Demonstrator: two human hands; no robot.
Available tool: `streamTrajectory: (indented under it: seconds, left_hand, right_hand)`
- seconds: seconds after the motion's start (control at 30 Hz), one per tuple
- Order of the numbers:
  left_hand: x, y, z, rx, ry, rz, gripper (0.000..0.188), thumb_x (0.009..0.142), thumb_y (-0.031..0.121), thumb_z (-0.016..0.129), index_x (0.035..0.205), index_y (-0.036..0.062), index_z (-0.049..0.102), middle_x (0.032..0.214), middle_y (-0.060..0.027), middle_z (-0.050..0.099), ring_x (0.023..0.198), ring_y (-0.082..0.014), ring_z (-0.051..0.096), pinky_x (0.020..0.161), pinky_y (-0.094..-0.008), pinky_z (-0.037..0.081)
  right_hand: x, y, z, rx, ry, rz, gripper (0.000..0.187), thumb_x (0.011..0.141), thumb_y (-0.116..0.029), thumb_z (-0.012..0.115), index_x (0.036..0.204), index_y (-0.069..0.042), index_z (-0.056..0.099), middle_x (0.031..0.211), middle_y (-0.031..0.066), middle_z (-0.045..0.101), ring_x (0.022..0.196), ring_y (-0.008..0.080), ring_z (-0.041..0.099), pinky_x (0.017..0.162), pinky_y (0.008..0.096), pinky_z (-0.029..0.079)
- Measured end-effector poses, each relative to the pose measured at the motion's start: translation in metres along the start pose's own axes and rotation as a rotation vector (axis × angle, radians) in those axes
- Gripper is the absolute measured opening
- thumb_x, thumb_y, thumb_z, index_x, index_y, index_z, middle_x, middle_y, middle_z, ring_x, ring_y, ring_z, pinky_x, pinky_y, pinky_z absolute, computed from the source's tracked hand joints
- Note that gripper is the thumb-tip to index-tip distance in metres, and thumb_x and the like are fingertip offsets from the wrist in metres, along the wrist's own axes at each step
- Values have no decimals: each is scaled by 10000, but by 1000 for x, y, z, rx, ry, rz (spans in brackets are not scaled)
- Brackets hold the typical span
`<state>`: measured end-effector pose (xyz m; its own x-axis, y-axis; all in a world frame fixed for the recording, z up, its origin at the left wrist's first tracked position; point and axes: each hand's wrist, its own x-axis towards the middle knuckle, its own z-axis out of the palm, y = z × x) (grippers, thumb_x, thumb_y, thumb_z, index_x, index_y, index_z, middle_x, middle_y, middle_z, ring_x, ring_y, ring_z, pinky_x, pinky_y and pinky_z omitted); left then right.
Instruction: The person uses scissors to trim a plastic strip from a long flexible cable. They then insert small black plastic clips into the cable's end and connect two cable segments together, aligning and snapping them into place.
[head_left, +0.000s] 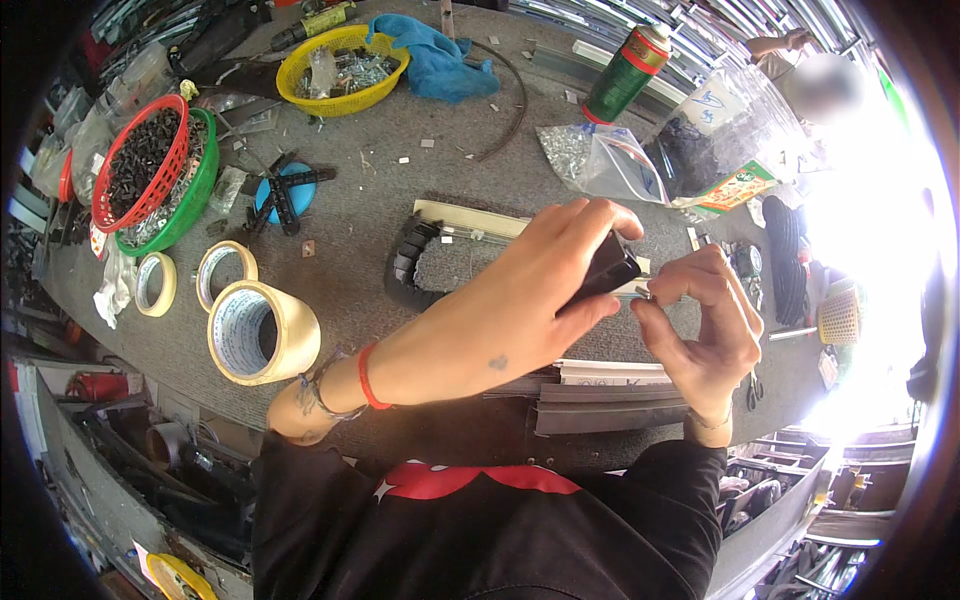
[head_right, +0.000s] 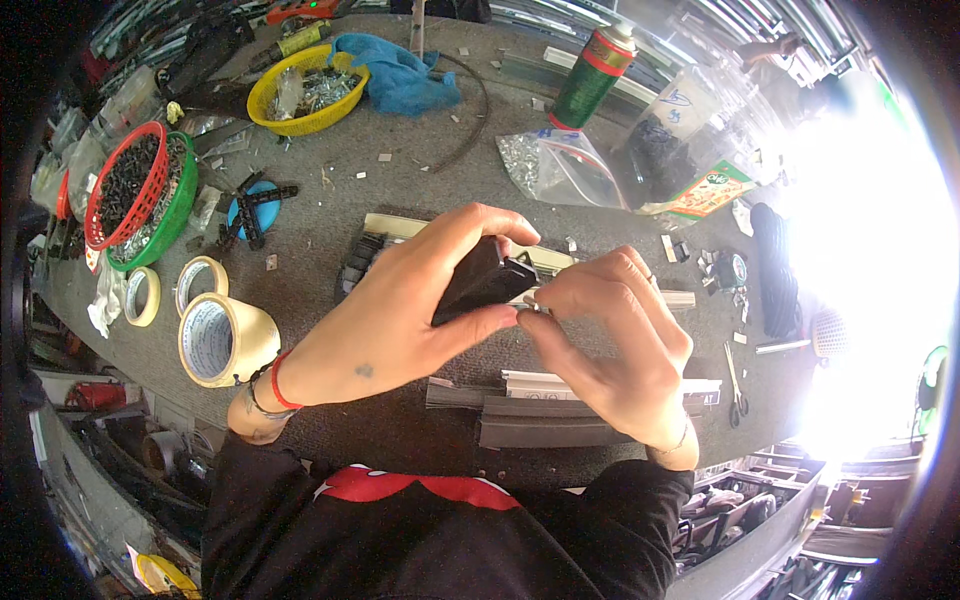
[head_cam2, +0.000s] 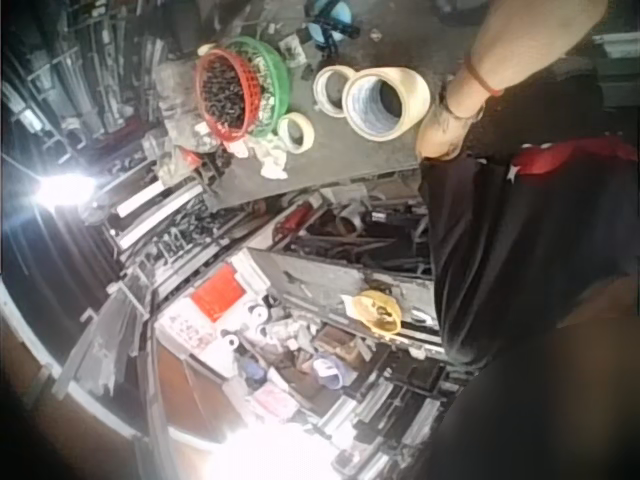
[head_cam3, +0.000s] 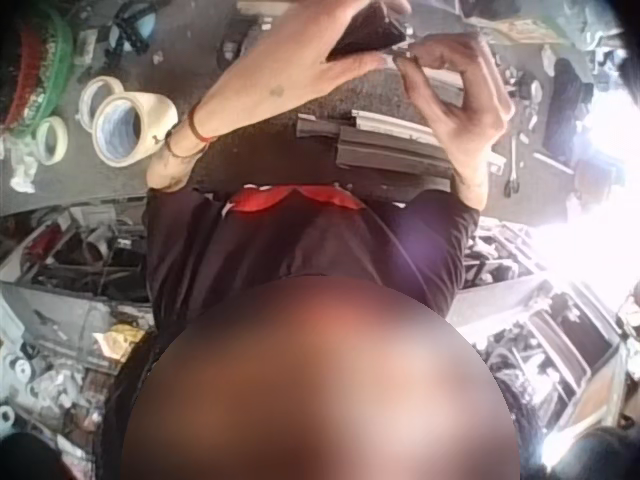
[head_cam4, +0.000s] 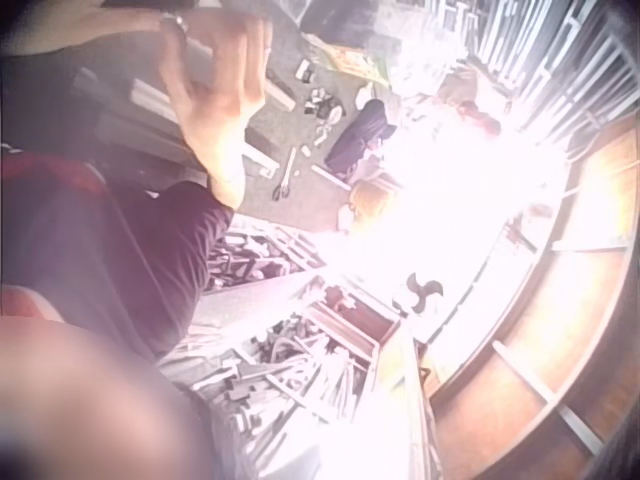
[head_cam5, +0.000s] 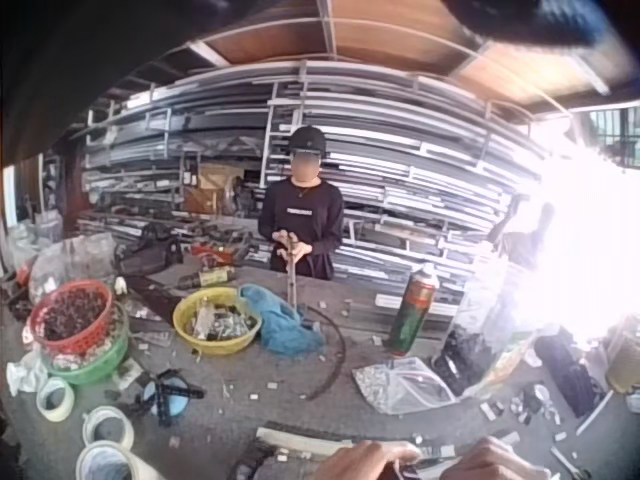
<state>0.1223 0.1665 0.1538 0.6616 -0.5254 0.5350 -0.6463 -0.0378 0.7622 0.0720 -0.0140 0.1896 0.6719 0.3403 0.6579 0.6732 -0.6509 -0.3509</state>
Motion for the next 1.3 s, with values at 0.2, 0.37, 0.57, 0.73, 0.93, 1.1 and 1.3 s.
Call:
streamTrajectory:
  seconds: [0.2, 0.37, 0.57, 0.73, 0.93, 1.1, 1.3]
  left_hand:
    - [6, -5, -2, -187, 28, -165, 406, 753, 3, 691, 1128, 27, 537, 1030, -47, 576, 900, -91, 563, 772, -249, 464]
    - [8, -10, -7, -200, 51, -189, 428, 735, -73, 664, 1126, 30, 521, 996, -4, 550, 840, -45, 529, 767, -223, 451]
    - [9, -17, -2, -369, 105, -165, 443, 747, -89, 656, 1140, 36, 493, 964, -1, 552, 840, -38, 528, 740, -197, 437]
    - [13, -24, 0, -423, 248, -81, 334, 790, -16, 681, 1087, 37, 537, 950, -12, 600, 850, -46, 568, 713, -197, 455]
    - [13, -30, -2, -406, 360, -3, 338, 803, -16, 677, 1115, -1, 548, 951, -36, 622, 839, -54, 573, 725, -187, 448]
    - [14, -35, -8, -452, 334, -29, 361, 813, 8, 676, 1150, -9, 548, 961, -38, 622, 848, -63, 576, 750, -195, 451]
    - [14, -41, -9, -482, 258, -98, 442, 787, 4, 693, 1203, -5, 544, 970, -35, 605, 850, -80, 590, 749, -209, 460]
  right_hand:
    - [1, -1, 17, -70, 66, 6, 271, 637, 82, 744, 851, 25, 589, 787, 92, 602, 680, 202, 575, 595, 297, 463]
    - [4, 6, 25, -57, 123, -18, 263, 658, 53, 752, 858, 7, 587, 778, 77, 594, 668, 185, 570, 583, 291, 469]
    - [9, 12, 27, 15, 170, -3, 237, 669, 55, 740, 836, 18, 577, 753, 79, 586, 644, 163, 542, 583, 278, 449]
    - [12, 20, 26, 24, 200, -30, 235, 671, 62, 734, 834, 21, 570, 752, 86, 586, 642, 165, 536, 588, 279, 443]
    - [20, 25, 40, 15, 226, -155, 266, 675, 17, 740, 872, 2, 563, 812, 83, 579, 695, 245, 545, 625, 338, 455]
    - [24, 32, 47, 36, 181, -164, 271, 687, 18, 723, 908, 13, 566, 850, 96, 569, 732, 262, 541, 665, 355, 456]
    - [24, 40, 54, 26, 189, -140, 257, 699, 17, 710, 915, 14, 570, 846, 94, 562, 750, 269, 543, 687, 365, 461]
